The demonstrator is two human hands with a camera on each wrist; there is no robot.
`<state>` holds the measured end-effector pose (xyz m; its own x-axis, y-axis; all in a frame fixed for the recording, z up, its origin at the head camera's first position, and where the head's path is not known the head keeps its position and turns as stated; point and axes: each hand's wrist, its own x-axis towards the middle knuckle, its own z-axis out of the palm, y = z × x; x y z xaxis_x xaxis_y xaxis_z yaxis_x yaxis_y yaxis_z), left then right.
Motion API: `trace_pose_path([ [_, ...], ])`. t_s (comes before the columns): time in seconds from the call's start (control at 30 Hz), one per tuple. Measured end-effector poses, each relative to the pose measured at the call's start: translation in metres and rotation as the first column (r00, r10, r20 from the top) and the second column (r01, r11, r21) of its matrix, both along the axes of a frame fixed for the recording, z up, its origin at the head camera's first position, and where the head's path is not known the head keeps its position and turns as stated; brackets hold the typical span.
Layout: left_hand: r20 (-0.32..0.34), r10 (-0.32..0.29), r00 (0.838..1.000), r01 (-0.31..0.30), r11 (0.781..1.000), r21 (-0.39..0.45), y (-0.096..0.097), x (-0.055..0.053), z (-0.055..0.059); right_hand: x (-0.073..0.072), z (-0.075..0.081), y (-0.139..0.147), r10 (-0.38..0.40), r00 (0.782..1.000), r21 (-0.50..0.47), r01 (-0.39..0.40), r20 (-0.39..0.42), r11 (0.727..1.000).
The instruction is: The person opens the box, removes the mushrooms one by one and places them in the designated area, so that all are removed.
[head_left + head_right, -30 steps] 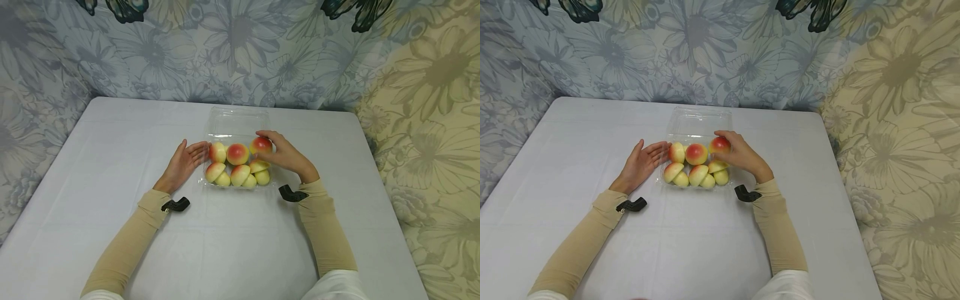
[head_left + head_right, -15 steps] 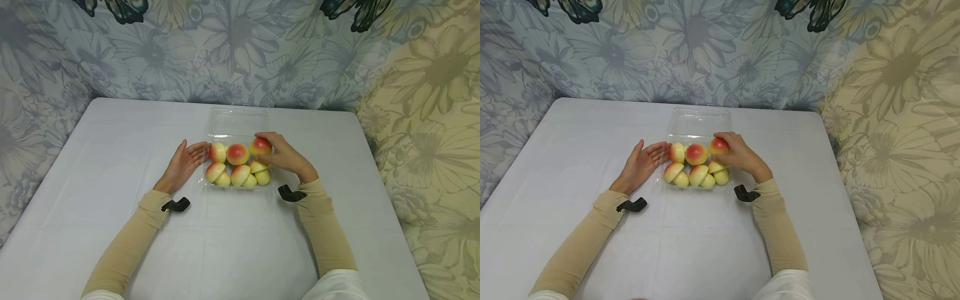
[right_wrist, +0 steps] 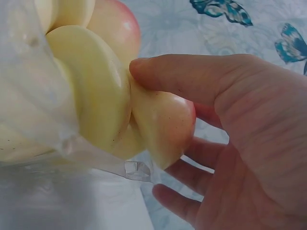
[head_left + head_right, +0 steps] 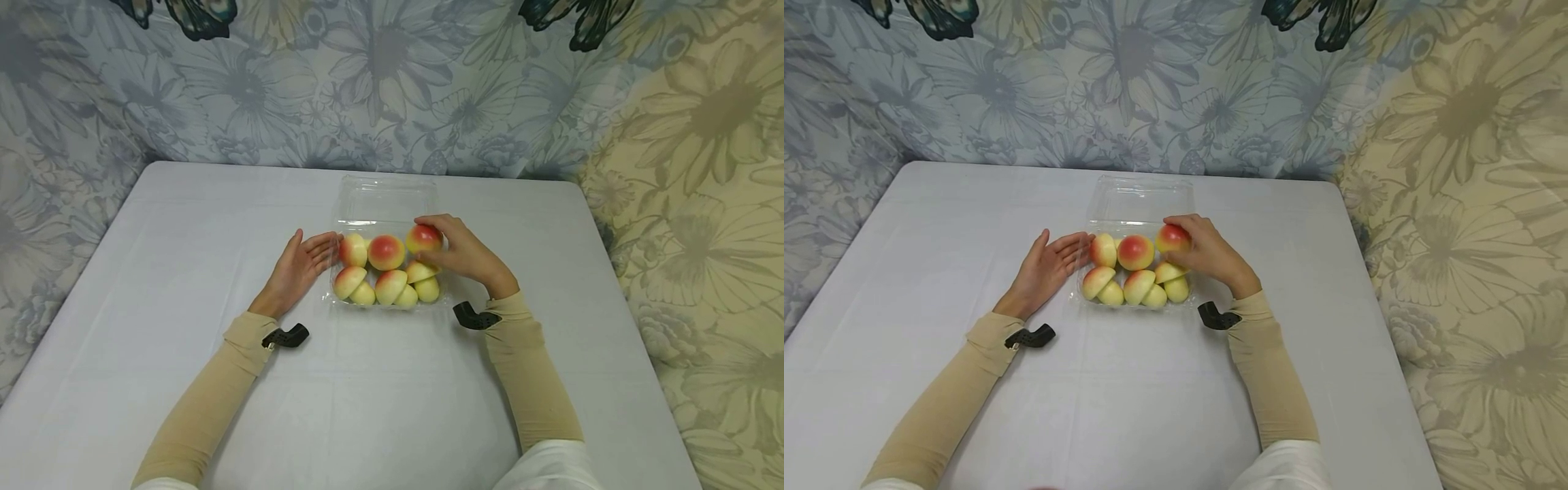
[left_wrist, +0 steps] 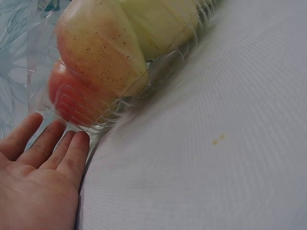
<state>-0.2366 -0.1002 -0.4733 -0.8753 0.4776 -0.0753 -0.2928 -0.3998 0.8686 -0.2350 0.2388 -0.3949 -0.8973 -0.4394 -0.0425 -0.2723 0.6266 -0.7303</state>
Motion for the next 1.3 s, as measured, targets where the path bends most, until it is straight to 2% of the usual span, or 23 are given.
trace_pose_path([
  [0.17,-0.003,0.0,1.0,0.0,1.0,-0.013,0.0,0.001,0.001,0.001,0.001,0.0,-0.019,1.0,-0.018,0.019,0.0,1.0],
  [0.47,-0.003,-0.002,1.0,0.002,1.0,-0.008,0.0,0.001,0.001,0.001,0.002,0.002,-0.09,0.994,-0.142,0.098,0.064,0.985],
  [0.87,-0.002,0.002,1.0,-0.002,1.0,0.0,0.0,0.001,0.0,0.004,0.01,0.002,-0.123,0.992,-0.197,0.119,-0.004,0.973],
  [1.17,0.001,0.004,1.0,-0.004,1.0,-0.004,0.0,0.001,0.0,0.005,0.014,0.006,-0.172,0.985,-0.255,0.159,-0.026,0.954],
  [1.3,-0.002,0.004,1.0,-0.004,1.0,0.002,0.0,0.001,0.0,0.005,0.015,0.008,-0.189,0.981,-0.311,0.171,-0.03,0.935],
])
